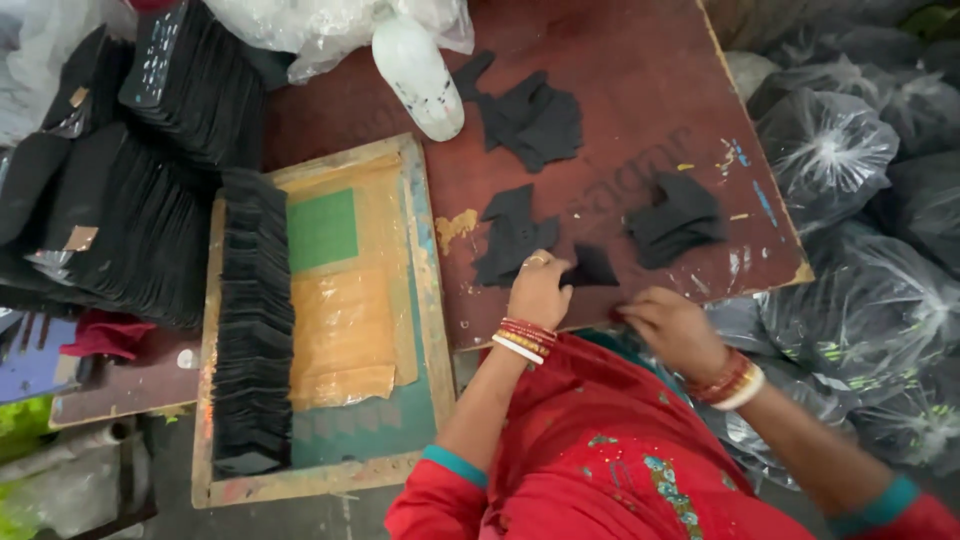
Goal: The person folds black fabric items, likely socks or underwear, on a wooden table. They pick up items from a pile, fold them by hand, and place them into a wooden tray. The camera angle is unstable and frequently shifts, obscuring the view of the hands and workspace.
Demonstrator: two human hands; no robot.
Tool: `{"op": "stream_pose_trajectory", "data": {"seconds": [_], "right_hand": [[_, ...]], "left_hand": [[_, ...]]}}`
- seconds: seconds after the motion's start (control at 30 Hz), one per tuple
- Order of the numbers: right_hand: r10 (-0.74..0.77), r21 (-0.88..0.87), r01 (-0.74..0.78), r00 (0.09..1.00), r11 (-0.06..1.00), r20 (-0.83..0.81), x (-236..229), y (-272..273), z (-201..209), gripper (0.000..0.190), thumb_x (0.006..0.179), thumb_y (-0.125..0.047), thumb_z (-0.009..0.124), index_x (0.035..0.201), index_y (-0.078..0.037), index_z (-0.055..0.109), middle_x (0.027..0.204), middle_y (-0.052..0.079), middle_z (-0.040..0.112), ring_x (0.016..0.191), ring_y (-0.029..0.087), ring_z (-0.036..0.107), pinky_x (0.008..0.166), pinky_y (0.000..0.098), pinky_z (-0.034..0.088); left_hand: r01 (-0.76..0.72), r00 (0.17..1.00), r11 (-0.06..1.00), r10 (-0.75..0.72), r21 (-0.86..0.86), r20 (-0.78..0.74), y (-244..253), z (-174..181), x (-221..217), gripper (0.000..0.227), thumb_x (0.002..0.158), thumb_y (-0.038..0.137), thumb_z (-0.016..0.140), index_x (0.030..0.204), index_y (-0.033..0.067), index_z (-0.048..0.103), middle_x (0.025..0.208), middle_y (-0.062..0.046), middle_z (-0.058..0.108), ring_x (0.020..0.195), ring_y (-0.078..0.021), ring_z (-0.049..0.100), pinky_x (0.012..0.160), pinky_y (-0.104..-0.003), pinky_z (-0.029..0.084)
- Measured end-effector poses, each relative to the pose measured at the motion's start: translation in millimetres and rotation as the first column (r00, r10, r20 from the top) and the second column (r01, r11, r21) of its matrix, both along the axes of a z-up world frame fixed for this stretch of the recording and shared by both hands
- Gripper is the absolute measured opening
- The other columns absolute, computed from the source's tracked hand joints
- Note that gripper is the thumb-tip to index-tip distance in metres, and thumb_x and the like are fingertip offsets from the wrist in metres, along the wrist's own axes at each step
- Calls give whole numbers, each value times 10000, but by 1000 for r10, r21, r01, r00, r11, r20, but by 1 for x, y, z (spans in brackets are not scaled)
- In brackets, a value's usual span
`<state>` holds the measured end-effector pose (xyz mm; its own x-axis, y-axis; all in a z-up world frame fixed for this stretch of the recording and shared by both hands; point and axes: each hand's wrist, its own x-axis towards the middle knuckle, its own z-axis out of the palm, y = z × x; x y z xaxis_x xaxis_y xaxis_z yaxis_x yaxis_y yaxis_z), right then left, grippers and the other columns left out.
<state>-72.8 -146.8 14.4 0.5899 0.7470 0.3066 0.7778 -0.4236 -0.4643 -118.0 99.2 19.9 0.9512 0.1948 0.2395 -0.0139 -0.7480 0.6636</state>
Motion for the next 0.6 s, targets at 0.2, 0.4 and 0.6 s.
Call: {"op": "stream_pose_trajectory", "data": {"seconds": [0.2, 0.4, 0.6], "right_hand": [[-279, 127, 302, 944, 945, -176, -13, -58, 15, 212, 893, -167, 713, 1091, -125, 779, 1051, 86, 740, 952, 282, 720, 811, 378, 569], [-275, 158, 302, 946, 940, -170, -21, -58, 22, 223, 882, -154, 718, 1096, -115, 767, 1086, 83, 736, 983, 284, 717, 838, 374, 564], [-307, 149, 340, 929, 929, -207, -14, -61, 19, 233, 872, -139, 724, 1098, -117, 778, 1078, 81, 731, 980, 276, 714, 836, 373, 563]], "left_hand": [[97, 990, 991, -87, -93, 108, -31, -23, 56, 244, 809, 259, 776, 966, 73, 793, 989, -132, 762, 934, -337, 714, 859, -429, 570], [-11, 986, 983, 42, -186, 162, -73, -12, 102, 428, 801, 394, 793, 1033, 37, 753, 948, -172, 735, 906, -369, 714, 820, -443, 571], [-469, 878, 861, 478, 195, 4, 31, 4, 61, 429, 867, 389, 774, 1025, 3, 671, 1029, -229, 676, 1007, -425, 639, 892, -523, 509]]}}
